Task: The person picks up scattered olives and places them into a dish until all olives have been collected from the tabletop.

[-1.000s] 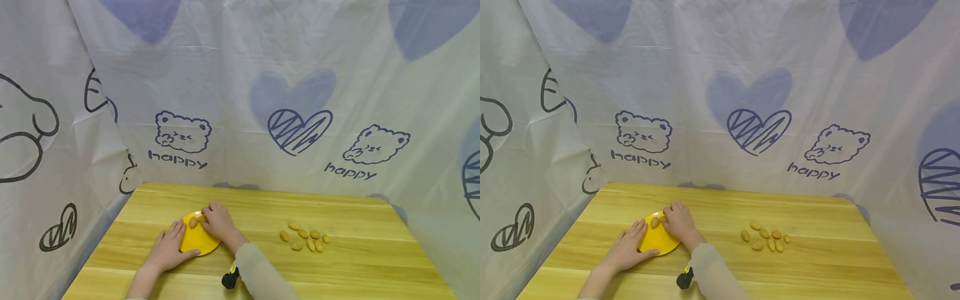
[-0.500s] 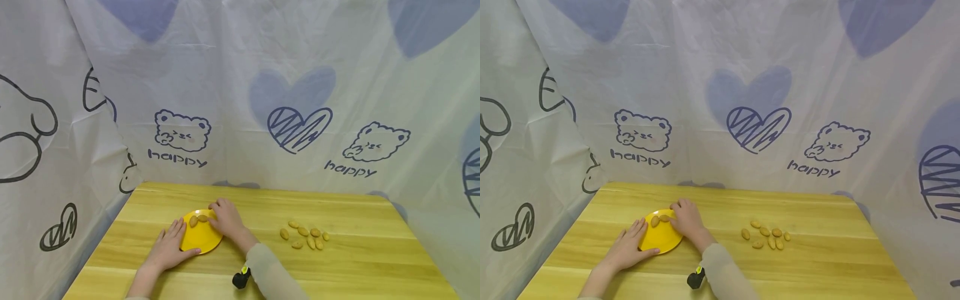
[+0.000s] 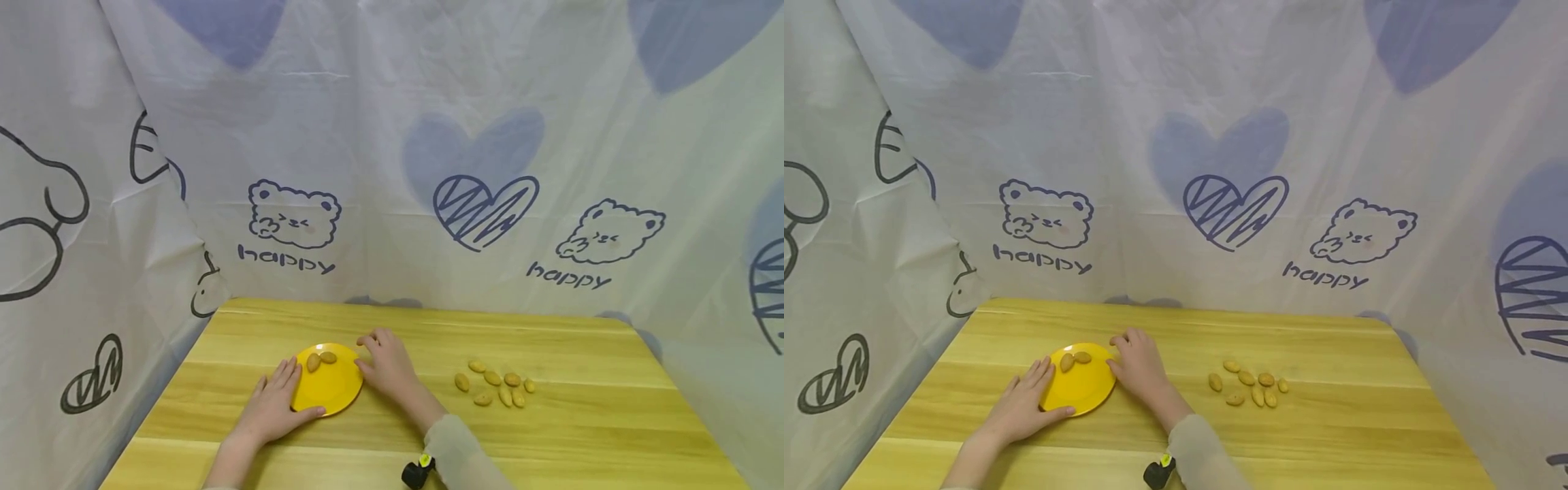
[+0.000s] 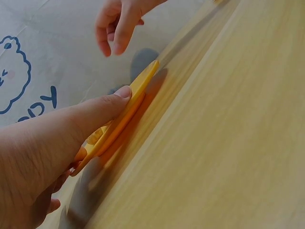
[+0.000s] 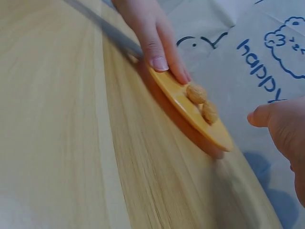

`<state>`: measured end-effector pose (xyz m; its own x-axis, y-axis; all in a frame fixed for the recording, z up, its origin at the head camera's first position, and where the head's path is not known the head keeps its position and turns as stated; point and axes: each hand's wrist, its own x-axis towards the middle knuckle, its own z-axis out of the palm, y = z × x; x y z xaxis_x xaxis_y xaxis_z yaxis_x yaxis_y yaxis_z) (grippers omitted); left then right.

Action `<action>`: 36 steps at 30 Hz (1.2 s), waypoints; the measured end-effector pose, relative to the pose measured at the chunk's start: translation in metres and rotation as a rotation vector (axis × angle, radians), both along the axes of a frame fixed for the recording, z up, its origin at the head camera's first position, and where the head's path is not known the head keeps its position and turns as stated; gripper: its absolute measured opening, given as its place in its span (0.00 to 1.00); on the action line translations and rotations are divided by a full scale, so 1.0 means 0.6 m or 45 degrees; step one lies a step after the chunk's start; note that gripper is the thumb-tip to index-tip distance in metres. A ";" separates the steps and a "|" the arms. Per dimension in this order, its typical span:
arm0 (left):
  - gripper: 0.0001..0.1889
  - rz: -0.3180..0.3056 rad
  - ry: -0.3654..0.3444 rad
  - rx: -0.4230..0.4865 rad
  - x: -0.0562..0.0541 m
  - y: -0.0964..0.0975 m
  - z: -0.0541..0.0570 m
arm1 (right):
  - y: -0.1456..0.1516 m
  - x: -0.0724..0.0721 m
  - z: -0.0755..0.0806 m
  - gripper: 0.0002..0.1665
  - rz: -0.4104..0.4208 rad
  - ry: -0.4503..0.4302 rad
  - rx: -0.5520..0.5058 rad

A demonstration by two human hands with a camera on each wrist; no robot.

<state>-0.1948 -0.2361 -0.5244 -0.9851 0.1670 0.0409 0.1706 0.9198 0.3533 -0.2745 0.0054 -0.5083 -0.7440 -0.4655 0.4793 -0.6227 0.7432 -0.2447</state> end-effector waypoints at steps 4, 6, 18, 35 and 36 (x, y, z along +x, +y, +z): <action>0.57 0.002 -0.007 -0.003 0.000 0.000 -0.003 | 0.019 0.007 0.000 0.17 -0.036 0.034 -0.046; 0.57 0.003 -0.011 -0.005 0.000 0.000 -0.003 | 0.028 0.010 0.000 0.17 -0.059 0.045 -0.075; 0.57 0.002 -0.031 0.008 0.000 0.005 0.002 | 0.085 0.027 0.000 0.19 -0.174 0.086 -0.275; 0.57 0.011 -0.043 0.032 -0.002 0.000 -0.001 | 0.131 0.043 0.007 0.18 -0.266 0.062 -0.432; 0.57 0.010 -0.043 0.031 -0.002 0.000 -0.001 | 0.135 0.044 0.007 0.18 -0.273 0.073 -0.436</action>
<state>-0.1958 -0.2361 -0.5251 -0.9873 0.1587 0.0114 0.1510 0.9122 0.3809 -0.2482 0.0865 -0.5044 -0.7744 -0.1092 0.6232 -0.4824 0.7394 -0.4697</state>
